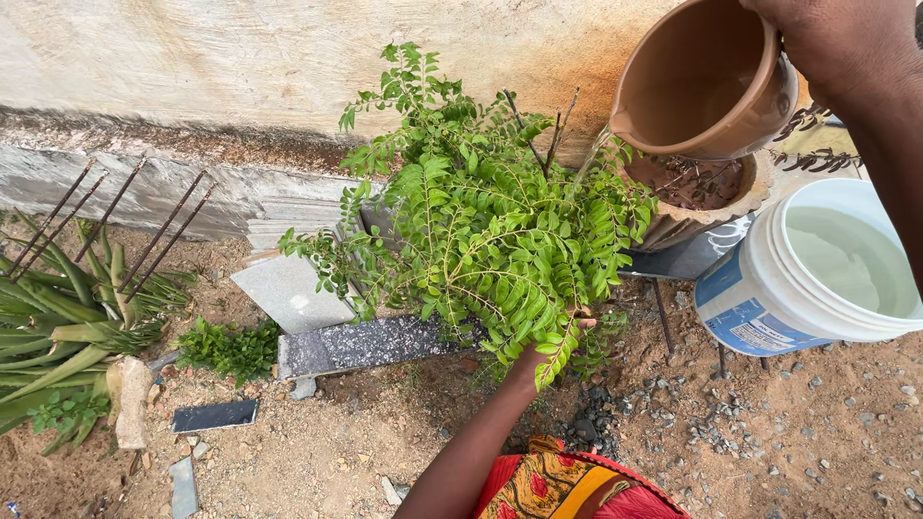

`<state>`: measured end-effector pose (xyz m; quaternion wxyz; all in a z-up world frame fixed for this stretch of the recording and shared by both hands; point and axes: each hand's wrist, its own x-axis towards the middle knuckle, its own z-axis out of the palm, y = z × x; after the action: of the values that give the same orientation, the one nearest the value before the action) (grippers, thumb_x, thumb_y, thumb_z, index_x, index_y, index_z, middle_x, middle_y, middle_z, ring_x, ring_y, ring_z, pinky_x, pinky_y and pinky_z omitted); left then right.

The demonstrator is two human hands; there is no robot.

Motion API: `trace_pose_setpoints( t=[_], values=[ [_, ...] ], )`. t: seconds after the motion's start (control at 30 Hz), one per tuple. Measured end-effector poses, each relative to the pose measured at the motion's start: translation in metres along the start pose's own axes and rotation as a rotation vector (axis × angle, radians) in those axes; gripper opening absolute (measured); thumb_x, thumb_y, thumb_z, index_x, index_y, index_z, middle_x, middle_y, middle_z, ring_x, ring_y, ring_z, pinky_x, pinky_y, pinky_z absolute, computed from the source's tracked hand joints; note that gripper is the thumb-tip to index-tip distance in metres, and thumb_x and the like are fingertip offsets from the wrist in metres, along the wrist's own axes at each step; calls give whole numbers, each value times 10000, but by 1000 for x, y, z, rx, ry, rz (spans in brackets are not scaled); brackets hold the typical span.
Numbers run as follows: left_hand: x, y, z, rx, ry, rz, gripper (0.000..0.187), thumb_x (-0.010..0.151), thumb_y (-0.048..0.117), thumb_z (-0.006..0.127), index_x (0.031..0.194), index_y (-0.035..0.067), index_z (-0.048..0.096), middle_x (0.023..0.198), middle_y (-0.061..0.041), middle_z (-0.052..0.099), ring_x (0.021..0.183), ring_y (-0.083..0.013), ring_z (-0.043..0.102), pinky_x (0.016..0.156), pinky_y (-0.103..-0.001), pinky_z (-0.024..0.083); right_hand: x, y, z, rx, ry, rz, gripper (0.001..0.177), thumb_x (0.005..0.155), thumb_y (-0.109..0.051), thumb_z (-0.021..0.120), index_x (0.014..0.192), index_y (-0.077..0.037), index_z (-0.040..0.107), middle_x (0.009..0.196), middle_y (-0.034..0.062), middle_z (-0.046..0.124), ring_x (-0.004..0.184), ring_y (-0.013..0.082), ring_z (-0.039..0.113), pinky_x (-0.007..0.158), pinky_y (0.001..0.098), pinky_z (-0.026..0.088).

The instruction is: The person waters potted plants by scooping water from a bucket using a mug and pouring it onto the plants by hand.

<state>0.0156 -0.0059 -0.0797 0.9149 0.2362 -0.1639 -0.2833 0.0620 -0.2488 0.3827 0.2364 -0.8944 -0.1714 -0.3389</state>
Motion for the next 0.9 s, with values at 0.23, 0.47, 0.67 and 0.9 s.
trace_pose_setpoints(
  t=[0.23, 0.47, 0.67, 0.9],
  values=[
    [0, 3, 3, 9, -55, 73, 357, 1031, 142, 607, 1317, -69, 572, 1248, -224, 660, 1112, -323, 676, 1004, -430, 575, -2, 20, 3, -13, -6, -52, 137, 1119, -12, 625, 1138, 117, 668, 1031, 195, 706, 1007, 263, 721, 906, 369, 612],
    [6, -4, -6, -313, -12, 15, 279, 1053, 65, 561, 1292, -79, 575, 1244, -220, 647, 1140, -347, 669, 1045, -519, 554, 1, 22, 3, 28, 2, -9, 183, 1126, -69, 639, 1154, 107, 682, 1007, 184, 696, 978, 240, 719, 890, 354, 617],
    [4, -2, -8, -252, -13, 18, 277, 1085, 38, 536, 1339, -69, 558, 1279, -207, 631, 1170, -341, 644, 1076, -521, 535, 0, 29, -2, -87, 7, 18, 204, 1118, -85, 647, 1143, 111, 698, 1029, 201, 711, 929, 259, 728, 825, 360, 618],
    [4, 4, -4, -379, -51, 51, 275, 1084, 63, 522, 1312, -88, 540, 1252, -244, 629, 1156, -381, 646, 1059, -549, 544, -1, 35, -6, -145, 9, 32, 201, 1158, -100, 669, 1128, 96, 704, 1013, 200, 713, 911, 263, 727, 808, 363, 614]
  ],
)
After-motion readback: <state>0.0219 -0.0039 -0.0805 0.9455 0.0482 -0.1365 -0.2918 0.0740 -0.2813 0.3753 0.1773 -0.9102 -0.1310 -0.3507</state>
